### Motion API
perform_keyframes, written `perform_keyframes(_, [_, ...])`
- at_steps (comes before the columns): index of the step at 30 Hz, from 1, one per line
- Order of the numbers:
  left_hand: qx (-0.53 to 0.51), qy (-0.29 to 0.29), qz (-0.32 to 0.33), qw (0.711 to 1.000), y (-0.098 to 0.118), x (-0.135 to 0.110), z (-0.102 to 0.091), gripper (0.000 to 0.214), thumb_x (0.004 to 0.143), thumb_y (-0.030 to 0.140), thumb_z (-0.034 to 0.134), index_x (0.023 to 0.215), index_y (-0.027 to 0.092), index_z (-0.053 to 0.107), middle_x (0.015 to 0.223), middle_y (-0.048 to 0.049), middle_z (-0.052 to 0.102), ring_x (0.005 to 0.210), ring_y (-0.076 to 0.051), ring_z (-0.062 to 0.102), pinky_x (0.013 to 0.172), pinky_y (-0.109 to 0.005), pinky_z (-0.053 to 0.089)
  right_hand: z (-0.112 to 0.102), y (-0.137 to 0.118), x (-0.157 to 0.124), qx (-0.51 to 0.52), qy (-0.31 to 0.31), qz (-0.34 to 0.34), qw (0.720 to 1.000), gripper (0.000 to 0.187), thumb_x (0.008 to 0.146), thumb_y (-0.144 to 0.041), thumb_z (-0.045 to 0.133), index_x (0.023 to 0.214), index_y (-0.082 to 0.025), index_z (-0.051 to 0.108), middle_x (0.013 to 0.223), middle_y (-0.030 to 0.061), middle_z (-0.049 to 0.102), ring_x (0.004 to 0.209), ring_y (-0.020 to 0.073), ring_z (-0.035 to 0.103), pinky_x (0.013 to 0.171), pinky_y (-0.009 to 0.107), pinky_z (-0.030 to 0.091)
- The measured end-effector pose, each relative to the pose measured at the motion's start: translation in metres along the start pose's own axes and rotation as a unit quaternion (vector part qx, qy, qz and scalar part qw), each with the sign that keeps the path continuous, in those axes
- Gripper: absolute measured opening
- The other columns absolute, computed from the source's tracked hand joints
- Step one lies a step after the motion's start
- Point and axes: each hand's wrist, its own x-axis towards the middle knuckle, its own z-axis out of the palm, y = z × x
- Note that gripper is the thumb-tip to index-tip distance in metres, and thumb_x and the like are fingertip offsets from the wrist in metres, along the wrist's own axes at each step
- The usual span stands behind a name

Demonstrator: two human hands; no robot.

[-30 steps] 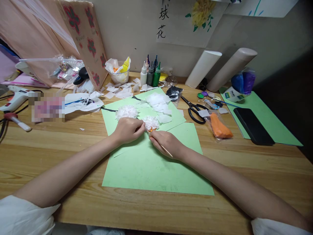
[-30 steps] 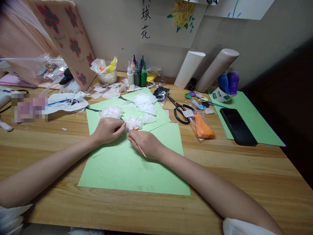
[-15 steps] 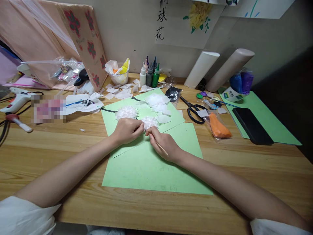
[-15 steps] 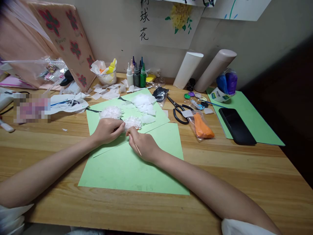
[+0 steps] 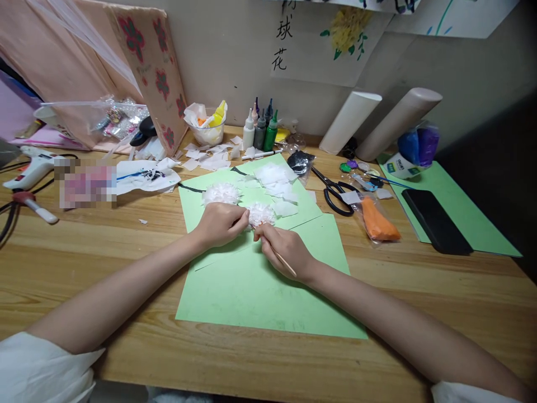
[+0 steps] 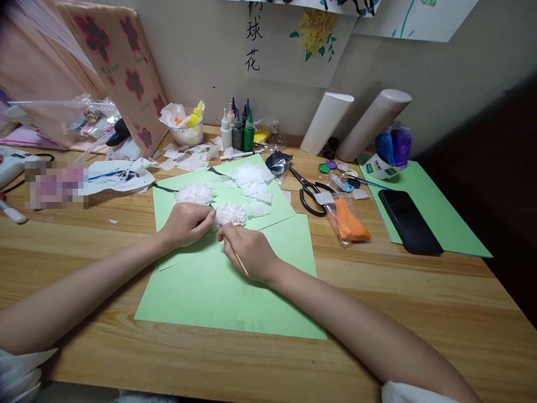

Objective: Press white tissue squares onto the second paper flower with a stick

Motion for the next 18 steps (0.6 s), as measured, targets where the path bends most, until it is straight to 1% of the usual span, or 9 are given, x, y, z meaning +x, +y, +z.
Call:
perform_keyframes(3, [-0.002,-0.003,-0.001,1.0,0.0,0.0,0.0,0.041,0.088,0.026,0.036,0.049,0.016,0.045,0.043,0.0022,0.044,0.041,-0.009,0.036,0.047,-0.025,0.021,0.001,0.002,0.0,-0.001,-0.011,0.003,1.0,0.015,0.088,-0.013,0.033,0.088,-0.019,0.047,0.071,0.0011,0.058,0.061,0.013,0.052,0.059,0.022,0.038])
perform_keyframes(7, [-0.003,-0.008,-0.004,1.0,0.0,0.0,-0.001,0.041,0.088,0.026,0.035,0.049,0.016,0.045,0.042,0.002,0.044,0.041,-0.009,0.036,0.047,-0.025,0.02,-0.001,0.002,0.001,0.007,-0.045,0.035,0.998,0.016,0.089,-0.015,0.031,0.091,-0.02,0.047,0.075,0.0016,0.058,0.065,0.0139,0.053,0.06,0.023,0.037])
perform_keyframes(11, [-0.001,-0.003,-0.001,1.0,0.001,0.0,0.0,0.041,0.087,0.026,0.036,0.048,0.016,0.045,0.042,0.0019,0.044,0.04,-0.009,0.035,0.047,-0.025,0.02,-0.008,-0.002,0.005,0.04,-0.08,0.097,0.991,0.017,0.09,-0.017,0.03,0.093,-0.02,0.047,0.072,-0.0005,0.056,0.06,0.0131,0.05,0.058,0.022,0.034])
perform_keyframes(14, [0.0,-0.003,0.002,1.0,0.001,0.0,0.0,0.041,0.087,0.026,0.036,0.049,0.016,0.047,0.042,0.0018,0.045,0.041,-0.009,0.036,0.047,-0.025,0.02,-0.011,-0.004,0.009,0.07,-0.092,0.136,0.984,0.018,0.09,-0.018,0.03,0.092,-0.021,0.047,0.068,-0.0025,0.053,0.056,0.0123,0.047,0.055,0.022,0.032])
perform_keyframes(16, [0.002,-0.002,0.003,1.0,0.001,0.0,0.0,0.041,0.087,0.026,0.036,0.049,0.016,0.047,0.042,0.0018,0.045,0.041,-0.009,0.037,0.047,-0.025,0.02,-0.011,-0.005,0.009,0.08,-0.088,0.145,0.982,0.018,0.091,-0.018,0.029,0.091,-0.021,0.047,0.064,-0.0035,0.051,0.052,0.0116,0.045,0.054,0.021,0.032])
perform_keyframes(18, [0.001,-0.001,0.005,1.0,0.0,0.0,-0.001,0.041,0.088,0.026,0.036,0.049,0.016,0.047,0.042,0.0019,0.045,0.041,-0.009,0.037,0.047,-0.024,0.021,-0.01,-0.004,0.007,0.08,-0.078,0.126,0.986,0.019,0.09,-0.017,0.03,0.089,-0.02,0.048,0.062,-0.004,0.05,0.049,0.0108,0.044,0.053,0.022,0.033])
